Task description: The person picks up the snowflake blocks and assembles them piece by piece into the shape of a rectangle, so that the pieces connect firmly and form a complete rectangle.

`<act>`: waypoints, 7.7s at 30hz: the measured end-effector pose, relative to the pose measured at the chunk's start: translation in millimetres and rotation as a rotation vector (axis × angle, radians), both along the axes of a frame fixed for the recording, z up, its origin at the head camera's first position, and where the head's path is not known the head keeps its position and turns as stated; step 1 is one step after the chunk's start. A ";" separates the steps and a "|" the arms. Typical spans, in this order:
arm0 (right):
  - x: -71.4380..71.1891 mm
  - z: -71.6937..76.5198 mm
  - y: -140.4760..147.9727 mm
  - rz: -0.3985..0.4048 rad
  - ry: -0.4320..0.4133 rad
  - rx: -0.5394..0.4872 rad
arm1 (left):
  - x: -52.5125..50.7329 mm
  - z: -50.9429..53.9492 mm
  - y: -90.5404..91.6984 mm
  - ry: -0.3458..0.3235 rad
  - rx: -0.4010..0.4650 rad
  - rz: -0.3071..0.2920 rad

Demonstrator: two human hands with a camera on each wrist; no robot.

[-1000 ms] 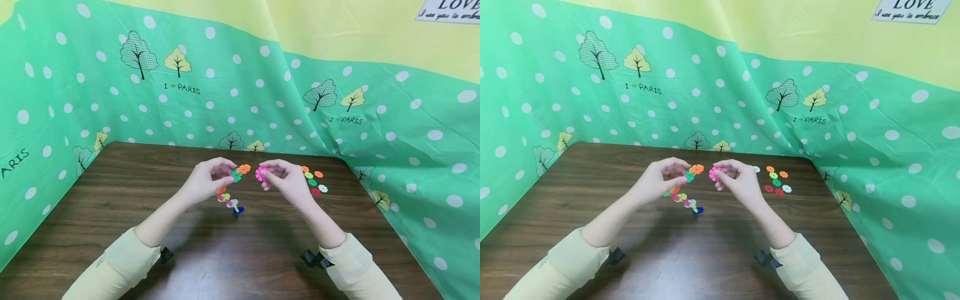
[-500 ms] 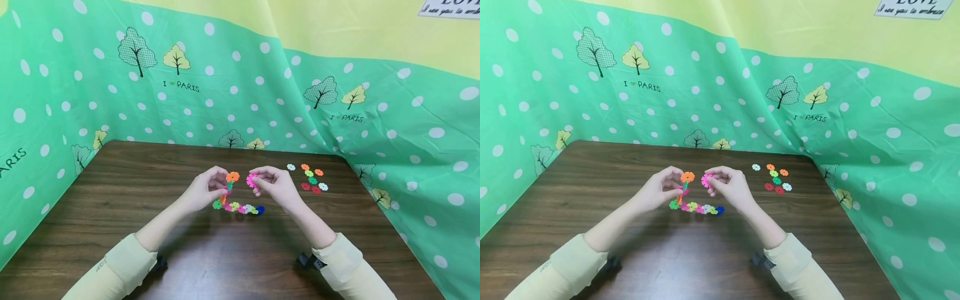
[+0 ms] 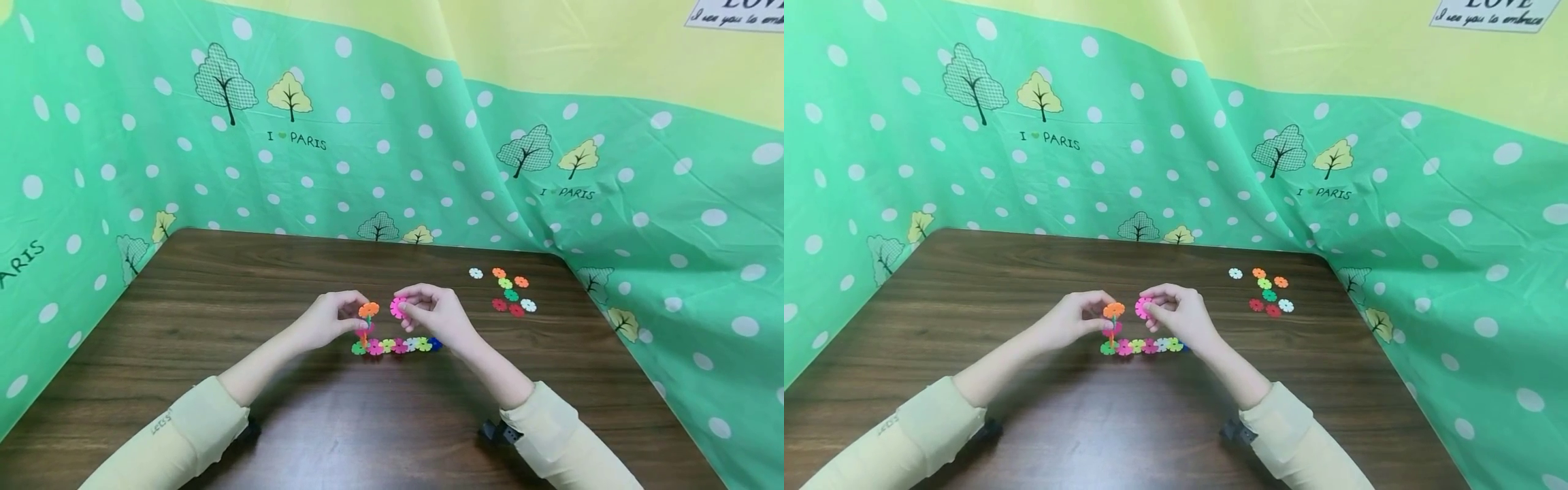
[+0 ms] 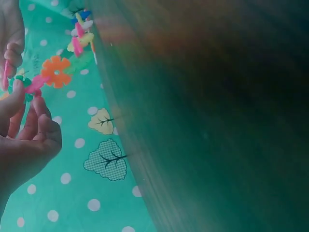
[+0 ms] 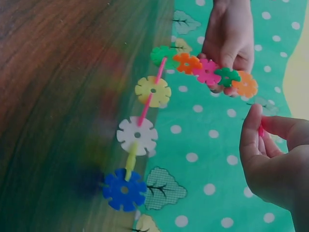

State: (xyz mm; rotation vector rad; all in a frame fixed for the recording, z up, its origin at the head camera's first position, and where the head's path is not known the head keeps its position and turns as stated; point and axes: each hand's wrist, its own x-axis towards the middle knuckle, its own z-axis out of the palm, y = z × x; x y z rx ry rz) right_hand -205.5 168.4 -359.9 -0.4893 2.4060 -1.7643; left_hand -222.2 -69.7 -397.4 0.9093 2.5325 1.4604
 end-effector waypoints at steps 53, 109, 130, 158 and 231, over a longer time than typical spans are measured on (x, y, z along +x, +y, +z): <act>4.4 -10.0 -26.4 -0.014 -0.195 -0.049 | 21.9 13.5 7.1 0.274 0.082 0.202; -42.2 6.2 148.8 -0.013 0.469 0.633 | 27.8 22.8 -14.9 0.226 -0.030 0.177; -80.2 -50.9 213.7 -0.007 0.367 0.764 | 25.4 22.8 -26.6 0.181 -0.025 0.180; -97.1 -67.2 218.9 -0.057 0.321 0.812 | 27.7 20.3 -22.1 0.169 -0.011 0.181; -88.9 -37.1 167.3 -0.091 0.246 0.557 | 24.2 18.7 -20.1 0.143 0.023 0.215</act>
